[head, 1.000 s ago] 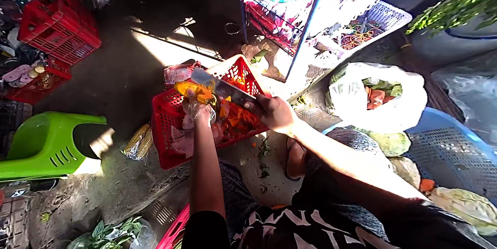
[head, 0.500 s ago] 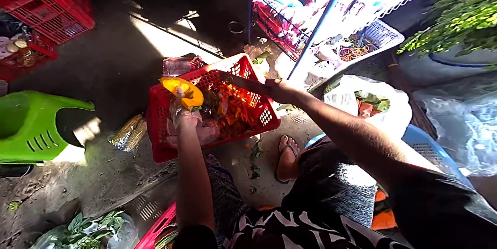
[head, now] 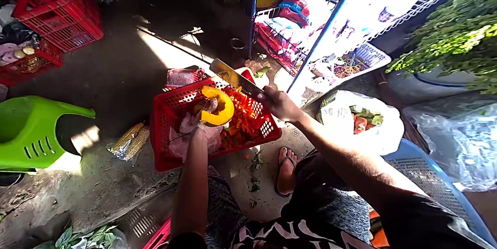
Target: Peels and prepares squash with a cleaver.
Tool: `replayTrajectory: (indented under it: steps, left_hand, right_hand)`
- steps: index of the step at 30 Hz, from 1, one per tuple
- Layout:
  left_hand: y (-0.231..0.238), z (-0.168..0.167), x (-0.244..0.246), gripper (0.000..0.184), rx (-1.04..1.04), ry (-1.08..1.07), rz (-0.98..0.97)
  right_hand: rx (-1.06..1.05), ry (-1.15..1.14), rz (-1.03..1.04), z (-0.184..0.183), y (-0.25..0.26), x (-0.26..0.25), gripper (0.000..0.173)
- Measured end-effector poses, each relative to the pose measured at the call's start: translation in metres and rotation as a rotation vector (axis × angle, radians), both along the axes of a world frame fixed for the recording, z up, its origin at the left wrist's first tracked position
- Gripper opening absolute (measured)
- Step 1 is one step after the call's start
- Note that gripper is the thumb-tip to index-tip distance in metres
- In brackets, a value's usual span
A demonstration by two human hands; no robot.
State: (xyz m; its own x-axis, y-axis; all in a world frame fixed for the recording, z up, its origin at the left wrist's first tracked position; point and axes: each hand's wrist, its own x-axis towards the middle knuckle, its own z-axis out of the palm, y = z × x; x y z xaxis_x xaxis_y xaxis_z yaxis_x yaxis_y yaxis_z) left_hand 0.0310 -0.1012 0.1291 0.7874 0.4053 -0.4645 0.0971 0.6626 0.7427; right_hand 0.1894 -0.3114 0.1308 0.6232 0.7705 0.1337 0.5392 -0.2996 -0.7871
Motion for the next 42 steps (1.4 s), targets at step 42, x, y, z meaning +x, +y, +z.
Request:
replayTrajectory:
  steps: [42]
  left_hand:
    - [0.019, 0.006, -0.016, 0.028, -0.069, -0.408, 0.245]
  right_hand:
    - [-0.31, 0.188, -0.155, 0.009, -0.005, -0.024, 0.034]
